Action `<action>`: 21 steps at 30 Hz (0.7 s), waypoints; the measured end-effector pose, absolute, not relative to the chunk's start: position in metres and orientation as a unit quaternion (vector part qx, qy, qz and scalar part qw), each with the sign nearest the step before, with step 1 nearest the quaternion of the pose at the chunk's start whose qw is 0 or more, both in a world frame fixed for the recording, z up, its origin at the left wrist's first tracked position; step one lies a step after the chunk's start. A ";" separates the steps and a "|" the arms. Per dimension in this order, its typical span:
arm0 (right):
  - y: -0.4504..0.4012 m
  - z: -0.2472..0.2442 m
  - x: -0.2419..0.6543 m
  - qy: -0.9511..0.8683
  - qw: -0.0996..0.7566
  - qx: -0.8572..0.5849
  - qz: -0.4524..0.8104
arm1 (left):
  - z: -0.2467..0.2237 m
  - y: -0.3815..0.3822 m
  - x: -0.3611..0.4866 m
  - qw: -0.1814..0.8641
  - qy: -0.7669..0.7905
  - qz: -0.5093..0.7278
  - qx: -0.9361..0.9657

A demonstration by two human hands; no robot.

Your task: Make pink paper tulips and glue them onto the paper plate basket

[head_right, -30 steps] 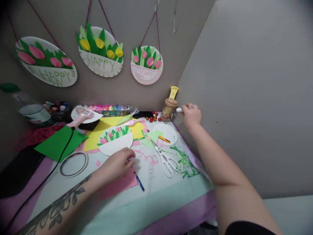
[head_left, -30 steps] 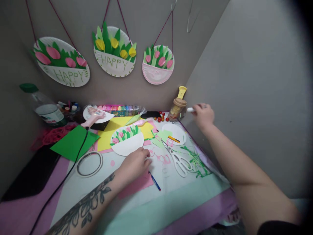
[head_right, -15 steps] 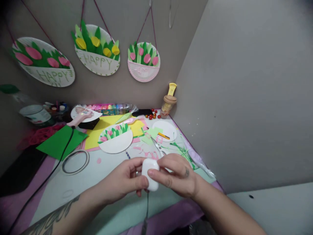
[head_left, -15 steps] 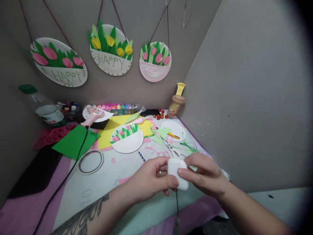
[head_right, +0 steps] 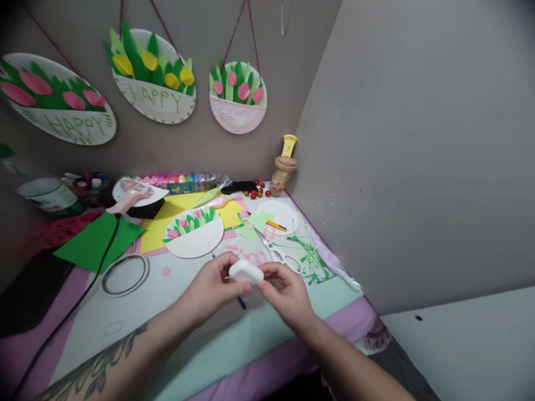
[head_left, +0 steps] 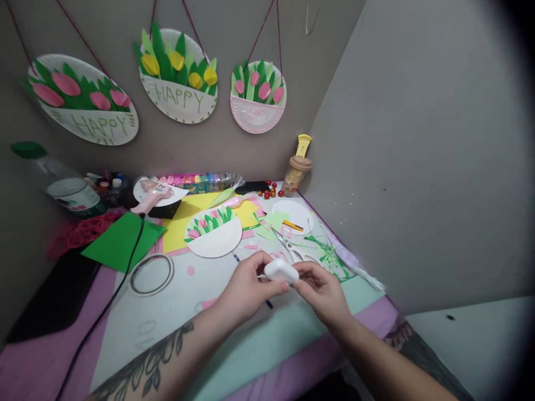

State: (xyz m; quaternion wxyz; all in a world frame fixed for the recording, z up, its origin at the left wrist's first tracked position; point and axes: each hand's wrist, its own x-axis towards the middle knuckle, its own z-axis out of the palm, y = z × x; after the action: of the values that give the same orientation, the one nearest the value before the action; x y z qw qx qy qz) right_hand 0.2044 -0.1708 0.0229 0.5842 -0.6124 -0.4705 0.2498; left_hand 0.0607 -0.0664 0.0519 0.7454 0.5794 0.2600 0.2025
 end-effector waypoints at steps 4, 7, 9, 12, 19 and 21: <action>-0.166 0.025 0.201 -0.420 0.582 -0.623 0.312 | 0.052 -0.066 0.061 0.746 0.276 0.212 0.568; -0.164 0.023 0.199 -0.406 0.582 -0.619 0.337 | 0.051 -0.066 0.061 0.741 0.275 0.221 0.572; -0.164 0.021 0.198 -0.412 0.578 -0.619 0.335 | 0.051 -0.067 0.061 0.732 0.276 0.229 0.578; -0.164 0.018 0.200 -0.422 0.569 -0.639 0.300 | 0.050 -0.069 0.062 0.724 0.281 0.228 0.587; -0.164 0.022 0.210 -0.467 0.581 -0.647 0.158 | 0.049 -0.069 0.064 0.698 0.296 0.241 0.606; -0.166 0.027 0.211 -0.501 0.584 -0.635 0.073 | 0.049 -0.067 0.064 0.695 0.299 0.254 0.602</action>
State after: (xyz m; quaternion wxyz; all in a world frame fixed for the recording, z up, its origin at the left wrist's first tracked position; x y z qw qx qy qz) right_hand 0.2110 -0.1664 0.0266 0.5841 -0.6348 -0.5005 0.0728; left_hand 0.0637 -0.0673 0.0487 0.6951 0.6022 0.2995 0.2538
